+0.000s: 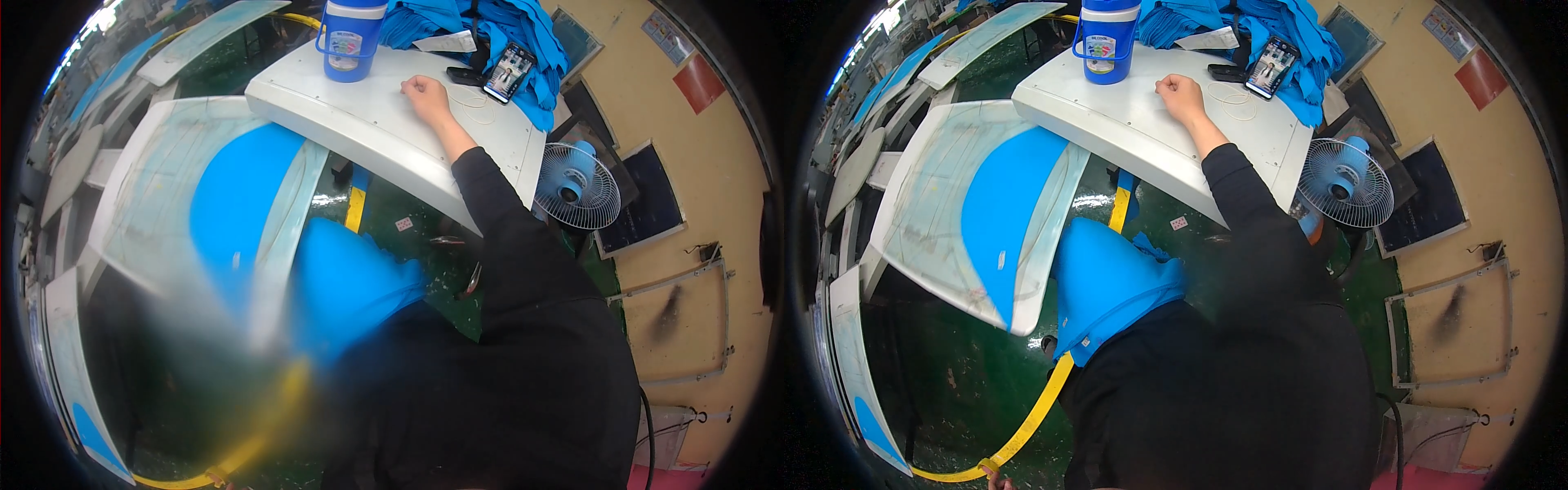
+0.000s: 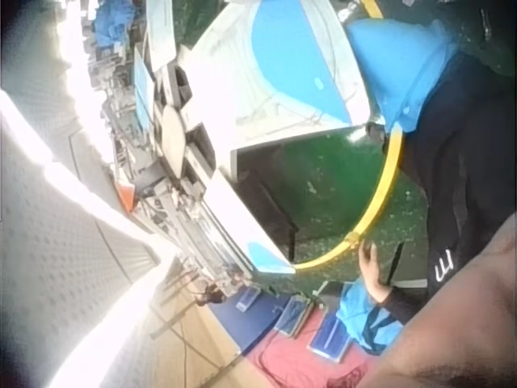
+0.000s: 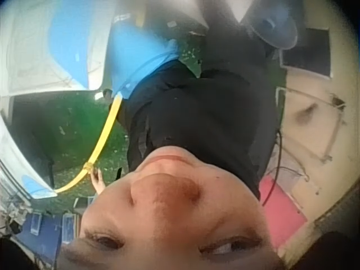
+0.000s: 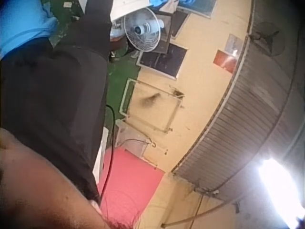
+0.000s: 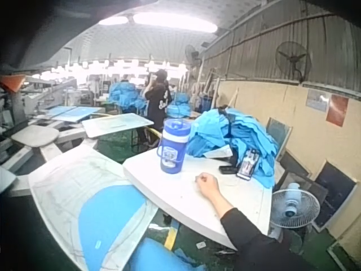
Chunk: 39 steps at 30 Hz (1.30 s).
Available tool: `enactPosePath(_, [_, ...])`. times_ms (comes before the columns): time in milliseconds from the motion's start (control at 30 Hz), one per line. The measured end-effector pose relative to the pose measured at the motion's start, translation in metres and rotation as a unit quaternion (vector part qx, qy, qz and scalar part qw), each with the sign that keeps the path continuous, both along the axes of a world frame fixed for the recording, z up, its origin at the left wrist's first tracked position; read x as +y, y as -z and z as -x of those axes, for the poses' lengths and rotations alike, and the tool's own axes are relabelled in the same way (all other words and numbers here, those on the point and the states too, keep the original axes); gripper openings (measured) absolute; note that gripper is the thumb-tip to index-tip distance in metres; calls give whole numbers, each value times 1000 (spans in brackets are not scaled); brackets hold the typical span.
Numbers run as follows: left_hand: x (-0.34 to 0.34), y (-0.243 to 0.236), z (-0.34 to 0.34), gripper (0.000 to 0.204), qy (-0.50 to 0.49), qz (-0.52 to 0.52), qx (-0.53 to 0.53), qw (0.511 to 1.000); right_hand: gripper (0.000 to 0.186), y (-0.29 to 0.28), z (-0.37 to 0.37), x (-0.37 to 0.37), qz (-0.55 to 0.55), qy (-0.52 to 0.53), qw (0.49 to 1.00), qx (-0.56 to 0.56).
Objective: Placing fabric components onto a screen printing platen for processing.
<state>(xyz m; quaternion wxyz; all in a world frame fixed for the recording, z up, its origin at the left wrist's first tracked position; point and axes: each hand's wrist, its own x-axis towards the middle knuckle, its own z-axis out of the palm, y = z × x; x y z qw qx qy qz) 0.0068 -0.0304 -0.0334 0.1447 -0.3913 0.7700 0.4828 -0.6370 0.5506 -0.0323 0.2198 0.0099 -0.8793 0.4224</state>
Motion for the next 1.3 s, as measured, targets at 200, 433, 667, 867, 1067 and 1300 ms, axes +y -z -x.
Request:
enactPosePath(200, [-38,32,-28,45,23,-2,11,1000,21,1,1,0,-1,-1,1000,-3])
enactPosePath(433, [-47,41,-32,46,15,-24,10,1000,22,3,0,3,-2,-1,1000,1])
enactPosePath(667, [9,-9,12,43,29,-35,-13,999,21,4,9,4,11,-6,1000,-3])
enactPosePath(867, [9,-2,0,32,8,9,56,998,19,10,8,4,-20,-25,999,35])
enactPosePath(1067, [23,-13,32,36,27,98,11,995,20,17,20,16,-121,-9,992,31])
enactPosePath(1300, [37,-17,21,31,-22,87,50,995,23,31,77,-26,-175,27,982,61])
